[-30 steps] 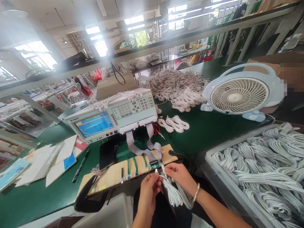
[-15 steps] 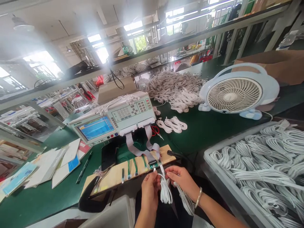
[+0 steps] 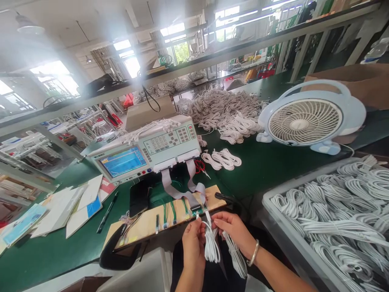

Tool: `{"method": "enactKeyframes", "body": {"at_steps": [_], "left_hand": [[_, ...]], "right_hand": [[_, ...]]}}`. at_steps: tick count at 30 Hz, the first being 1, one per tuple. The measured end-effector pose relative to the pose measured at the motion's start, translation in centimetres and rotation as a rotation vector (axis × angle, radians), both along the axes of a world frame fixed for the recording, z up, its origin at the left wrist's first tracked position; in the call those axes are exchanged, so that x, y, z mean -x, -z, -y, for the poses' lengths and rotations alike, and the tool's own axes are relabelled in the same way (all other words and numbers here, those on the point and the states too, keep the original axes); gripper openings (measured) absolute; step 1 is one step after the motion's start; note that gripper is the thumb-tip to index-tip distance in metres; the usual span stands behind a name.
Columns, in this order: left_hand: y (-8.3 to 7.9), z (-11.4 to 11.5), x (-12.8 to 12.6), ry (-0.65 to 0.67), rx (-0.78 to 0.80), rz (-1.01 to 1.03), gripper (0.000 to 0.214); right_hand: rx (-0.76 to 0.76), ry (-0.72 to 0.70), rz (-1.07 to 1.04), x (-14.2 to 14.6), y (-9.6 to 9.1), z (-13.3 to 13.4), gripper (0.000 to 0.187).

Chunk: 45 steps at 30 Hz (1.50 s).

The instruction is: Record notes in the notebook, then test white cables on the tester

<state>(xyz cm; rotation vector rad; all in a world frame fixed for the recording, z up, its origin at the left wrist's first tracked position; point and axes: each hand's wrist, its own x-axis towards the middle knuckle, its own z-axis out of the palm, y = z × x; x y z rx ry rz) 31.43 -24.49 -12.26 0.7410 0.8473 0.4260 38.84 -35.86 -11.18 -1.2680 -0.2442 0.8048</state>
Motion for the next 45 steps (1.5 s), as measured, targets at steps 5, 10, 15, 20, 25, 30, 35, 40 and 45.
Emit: {"method": "enactKeyframes", "body": {"at_steps": [5,10,15,20,25,30,35,40,45], "left_hand": [[0.1,0.3,0.1,0.014,-0.008,-0.007,0.025],[0.2,0.7,0.1,-0.049,0.001,0.019,0.025],[0.3,0.0,0.1,0.039,0.012,0.077,0.029],[-1.4,-0.7,0.4,0.274,-0.050,0.030,0.034],[-2.0,-0.6,-0.5,0.265,-0.068,0.040,0.045],[-2.1,-0.5,-1.0,0.237,-0.060,0.102,0.053],[-2.2,-0.5,-1.0,0.218,-0.054,0.091,0.047],[-0.7,0.9,0.3,0.100,-0.104,0.107,0.039],[1.6,1.6,3.2,0.171,0.102,0.095,0.047]], "right_hand": [[0.010,0.001,-0.005,-0.2,0.4,0.0,0.023],[-0.027,0.004,-0.024,-0.2,0.4,-0.3,0.018],[-0.096,0.033,-0.229,0.4,0.4,-0.9,0.020],[-0.008,0.019,-0.159,0.2,0.5,-1.4,0.023],[0.033,-0.093,-0.071,-1.0,1.2,-2.1,0.036],[0.086,-0.136,0.069,-1.3,0.9,-2.7,0.042],[0.120,-0.122,0.185,-1.3,0.0,-2.9,0.043],[0.186,-0.079,0.325,0.2,0.5,-1.9,0.041],[0.229,-0.210,0.427,3.7,2.1,-2.0,0.037]]}}
